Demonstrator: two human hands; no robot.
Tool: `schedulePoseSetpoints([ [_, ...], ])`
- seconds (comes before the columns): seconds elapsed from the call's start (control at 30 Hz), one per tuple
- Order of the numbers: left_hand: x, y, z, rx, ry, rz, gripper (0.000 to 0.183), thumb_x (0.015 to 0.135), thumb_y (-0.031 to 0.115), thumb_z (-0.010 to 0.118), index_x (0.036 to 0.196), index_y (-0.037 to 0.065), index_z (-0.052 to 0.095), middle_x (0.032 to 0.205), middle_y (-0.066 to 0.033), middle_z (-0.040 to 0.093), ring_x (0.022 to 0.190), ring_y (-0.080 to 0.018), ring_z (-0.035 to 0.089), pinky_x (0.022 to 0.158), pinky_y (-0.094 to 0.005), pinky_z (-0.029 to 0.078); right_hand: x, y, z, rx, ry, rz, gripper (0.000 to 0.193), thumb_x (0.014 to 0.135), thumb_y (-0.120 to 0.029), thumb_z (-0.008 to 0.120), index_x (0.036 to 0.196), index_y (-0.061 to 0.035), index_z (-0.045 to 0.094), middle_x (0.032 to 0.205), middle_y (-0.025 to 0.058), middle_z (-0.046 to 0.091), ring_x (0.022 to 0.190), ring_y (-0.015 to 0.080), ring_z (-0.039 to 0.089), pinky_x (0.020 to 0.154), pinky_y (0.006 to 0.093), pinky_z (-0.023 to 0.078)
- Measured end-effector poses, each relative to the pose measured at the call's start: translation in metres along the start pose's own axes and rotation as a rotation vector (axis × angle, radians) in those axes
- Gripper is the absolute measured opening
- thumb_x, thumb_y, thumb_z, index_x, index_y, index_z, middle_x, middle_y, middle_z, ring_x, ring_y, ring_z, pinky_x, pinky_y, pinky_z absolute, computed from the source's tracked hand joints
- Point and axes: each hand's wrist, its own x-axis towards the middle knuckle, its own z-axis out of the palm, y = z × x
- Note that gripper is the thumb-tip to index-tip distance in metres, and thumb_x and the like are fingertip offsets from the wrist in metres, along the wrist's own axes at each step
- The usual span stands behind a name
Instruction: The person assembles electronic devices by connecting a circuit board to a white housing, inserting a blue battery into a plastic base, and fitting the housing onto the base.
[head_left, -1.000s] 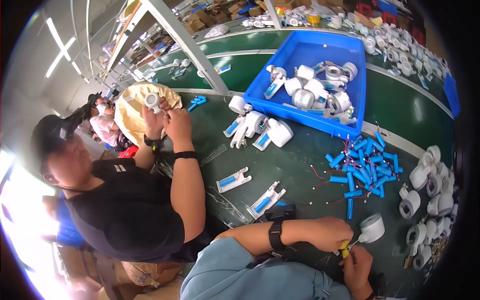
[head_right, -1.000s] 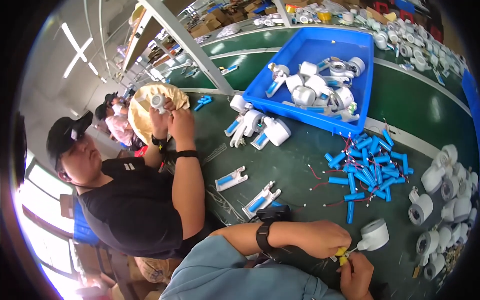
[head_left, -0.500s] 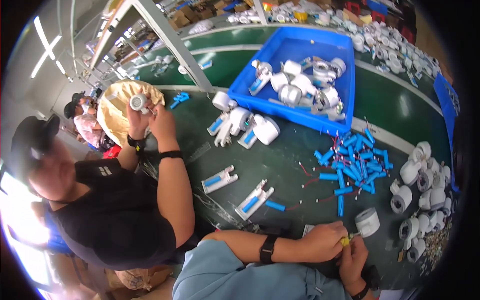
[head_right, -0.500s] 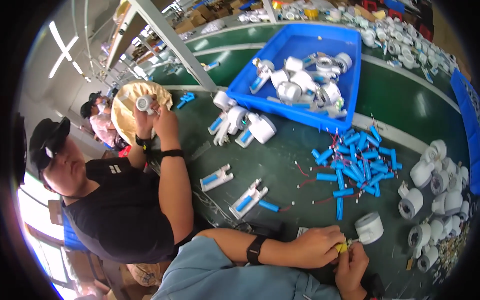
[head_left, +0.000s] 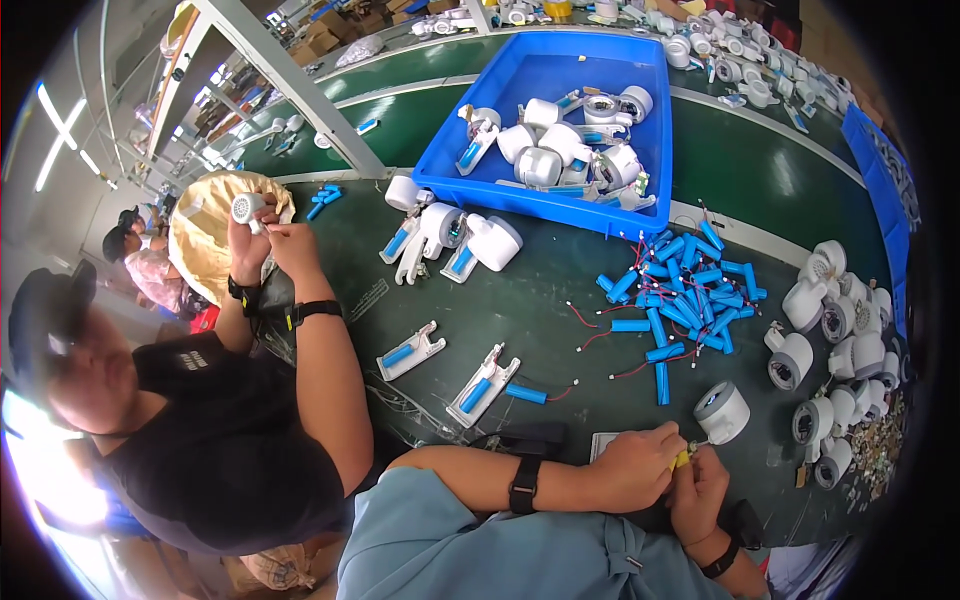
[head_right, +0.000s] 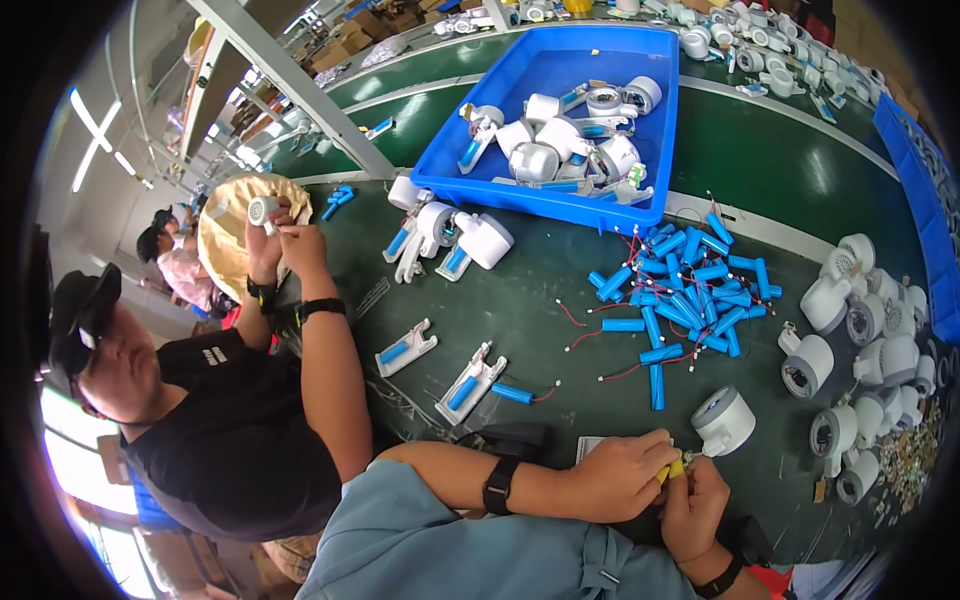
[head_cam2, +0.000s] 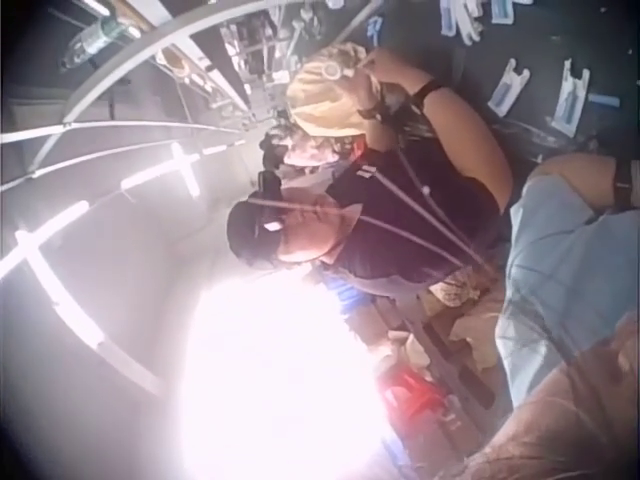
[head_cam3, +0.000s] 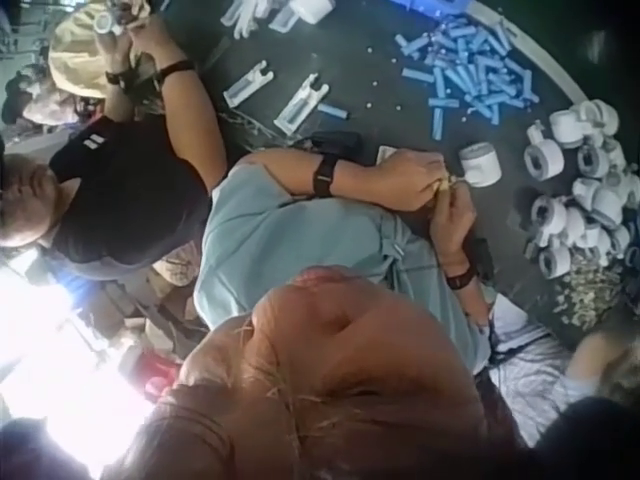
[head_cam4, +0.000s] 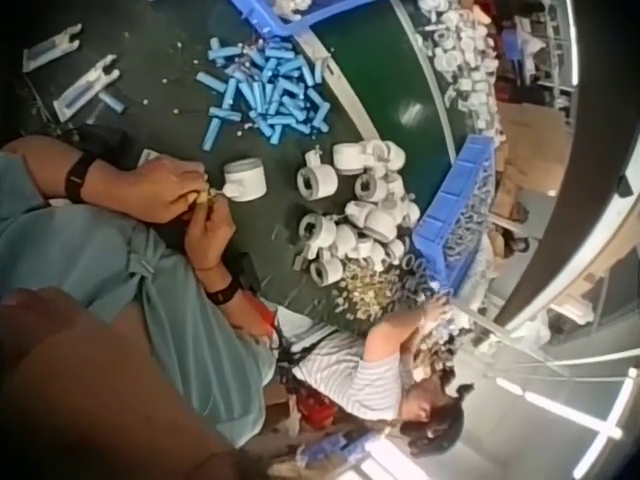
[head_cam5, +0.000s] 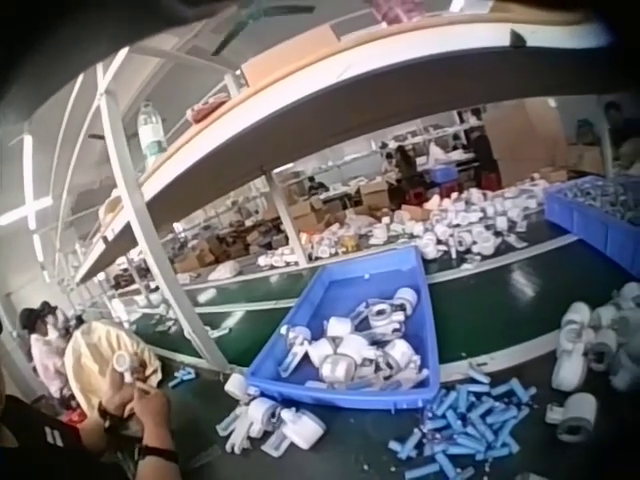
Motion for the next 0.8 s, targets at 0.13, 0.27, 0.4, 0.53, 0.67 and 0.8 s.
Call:
schedulePoseSetpoints([
  [0.13, 0.009, -0.003, -0.015, 0.036, -0.01, 0.015, 0.032, 0.081, 0.006, 0.059, 0.113, 0.003, 0.055, 0.093, -0.0164, 0.057, 0.074, -0.0395, 0.06, 0.062, -0.0475, 0.05, 0.004, -0.005, 0.003, 0.057, -0.043, 0.078, 0.011, 0.098, -0.004, 0.05, 0.088, -0.0007, 0.051, 0.064, 0.0035, 0.058, 0.048, 0.0061, 0.054, 0.039, 0.0197, 0.039],
  [0.27, 0.007, 0.031, -0.074, 0.141, 0.288, -0.046, 0.067, 0.089, 0.008, 0.058, 0.149, 0.001, 0.029, 0.108, -0.0151, 0.064, 0.073, -0.0263, 0.065, 0.064, -0.0368, 0.054, 0.005, -0.011, 0.002, 0.104, -0.118, 0.145, 0.009, 0.099, -0.005, 0.05, 0.091, 0.0001, 0.052, 0.071, 0.0053, 0.06, 0.052, 0.0073, 0.057, 0.04, 0.0197, 0.041],
  [0.4, -0.011, 0.034, -0.174, -0.309, 1.098, 0.095, 0.057, 0.096, 0.017, 0.057, 0.144, -0.001, 0.033, 0.105, -0.0111, 0.062, 0.067, -0.0088, 0.053, 0.053, -0.0222, 0.044, 0.003, -0.005, -0.008, 0.133, -0.097, 0.177, 0.006, 0.098, -0.004, 0.051, 0.095, 0.0012, 0.053, 0.082, 0.0082, 0.062, 0.058, 0.0095, 0.06, 0.042, 0.0202, 0.043],
  [0.53, -0.039, 0.028, -0.197, -0.614, 1.108, 0.268, 0.038, 0.093, 0.011, 0.055, 0.129, -0.003, 0.053, 0.096, -0.0088, 0.065, 0.06, -0.0103, 0.048, 0.052, -0.0241, 0.04, 0.001, -0.012, -0.007, 0.081, -0.099, 0.192, 0.008, 0.097, -0.004, 0.051, 0.1, 0.0021, 0.055, 0.081, 0.007, 0.062, 0.059, 0.0084, 0.06, 0.044, 0.0204, 0.045],
  [0.67, -0.019, 0.031, -0.137, 0.083, 0.07, 0.378, 0.025, 0.082, 0.004, 0.066, 0.106, -0.005, 0.064, 0.092, -0.0116, 0.066, 0.071, -0.0187, 0.062, 0.063, -0.028, 0.051, 0.003, 0.003, -0.01, 0.055, -0.176, 0.126, 0.021, 0.096, -0.003, 0.051, 0.116, 0.0015, 0.057, 0.084, 0.0049, 0.064, 0.064, 0.0079, 0.063, 0.05, 0.0209, 0.049],
  [0.8, -0.011, 0.006, -0.075, 0.11, 0.102, -0.031, 0.039, 0.071, 0.001, 0.077, 0.107, -0.002, 0.062, 0.099, -0.0144, 0.066, 0.081, -0.0284, 0.064, 0.07, -0.0362, 0.053, -0.003, -0.011, -0.013, 0.083, -0.166, 0.082, 0.022, 0.093, 0.001, 0.054, 0.116, 0.0017, 0.054, 0.088, 0.0076, 0.064, 0.068, 0.0106, 0.065, 0.055, 0.0222, 0.051],
])
